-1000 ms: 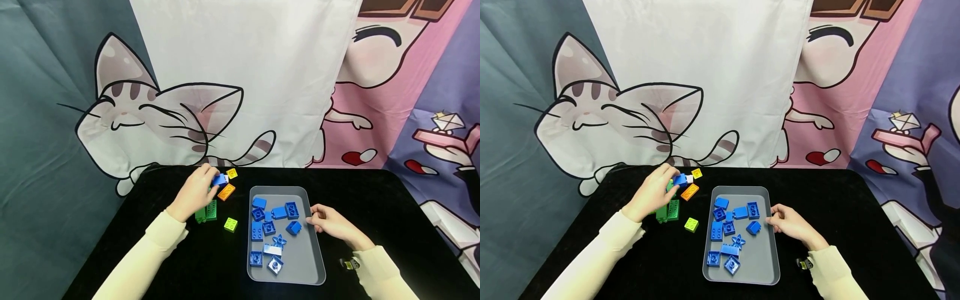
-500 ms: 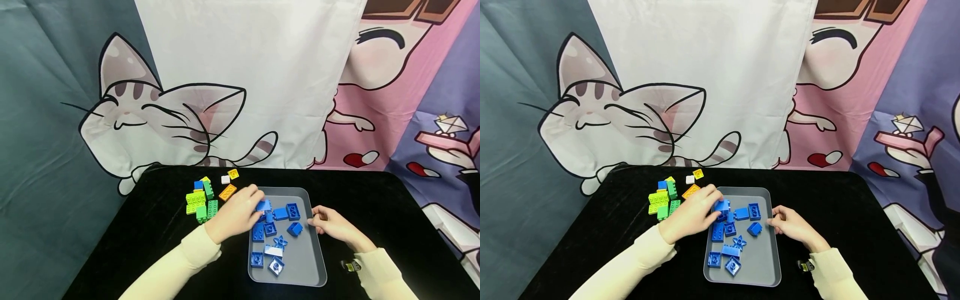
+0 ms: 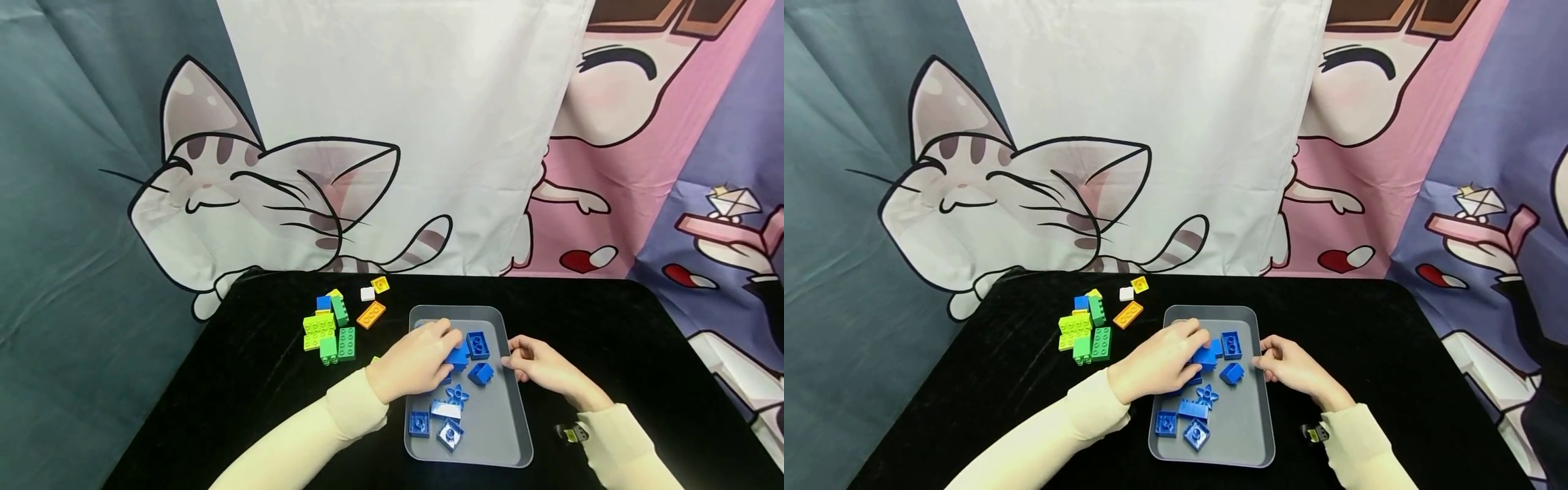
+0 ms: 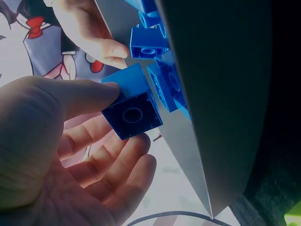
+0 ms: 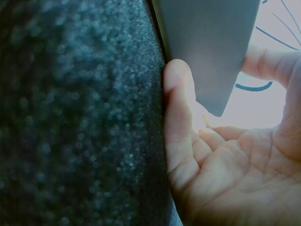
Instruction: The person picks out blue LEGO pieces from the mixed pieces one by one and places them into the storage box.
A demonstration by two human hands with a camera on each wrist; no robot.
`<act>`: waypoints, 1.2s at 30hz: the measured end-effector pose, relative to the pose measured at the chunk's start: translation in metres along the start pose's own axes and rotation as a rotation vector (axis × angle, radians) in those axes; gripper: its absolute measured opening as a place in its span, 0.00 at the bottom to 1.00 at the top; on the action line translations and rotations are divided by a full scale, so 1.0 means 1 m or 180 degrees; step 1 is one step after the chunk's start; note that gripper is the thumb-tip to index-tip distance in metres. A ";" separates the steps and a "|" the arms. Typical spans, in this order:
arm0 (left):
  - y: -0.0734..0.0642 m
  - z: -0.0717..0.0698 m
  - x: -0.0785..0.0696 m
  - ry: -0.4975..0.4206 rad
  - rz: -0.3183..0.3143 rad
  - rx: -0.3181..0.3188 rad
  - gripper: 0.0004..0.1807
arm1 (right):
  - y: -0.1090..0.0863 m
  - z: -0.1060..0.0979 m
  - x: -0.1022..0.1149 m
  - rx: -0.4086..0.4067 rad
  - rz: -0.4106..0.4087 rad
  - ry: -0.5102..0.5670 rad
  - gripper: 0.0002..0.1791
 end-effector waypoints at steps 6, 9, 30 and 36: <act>0.003 0.004 -0.006 0.0021 0.0057 0.0065 0.20 | 0.001 -0.001 -0.003 -0.0031 0.0071 -0.0058 0.22; 0.005 0.006 -0.007 0.0041 0.0084 0.0082 0.20 | 0.001 0.000 -0.003 -0.0031 0.0071 -0.0061 0.21; -0.009 0.004 0.018 -0.0173 -0.0224 0.0186 0.43 | 0.001 0.000 0.001 -0.0063 0.0088 -0.0084 0.20; -0.021 -0.002 0.049 -0.0207 -0.0484 0.0068 0.43 | 0.000 0.000 0.000 -0.0069 0.0109 -0.0052 0.21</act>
Point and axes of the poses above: each hand's wrist, its own y-axis towards the middle knuckle, its own z-axis out of the palm, x = y × z, the point moved 6 cm from there along y, towards the middle knuckle, and after that the axes turned 4 degrees about y, right-handed, at the moved point
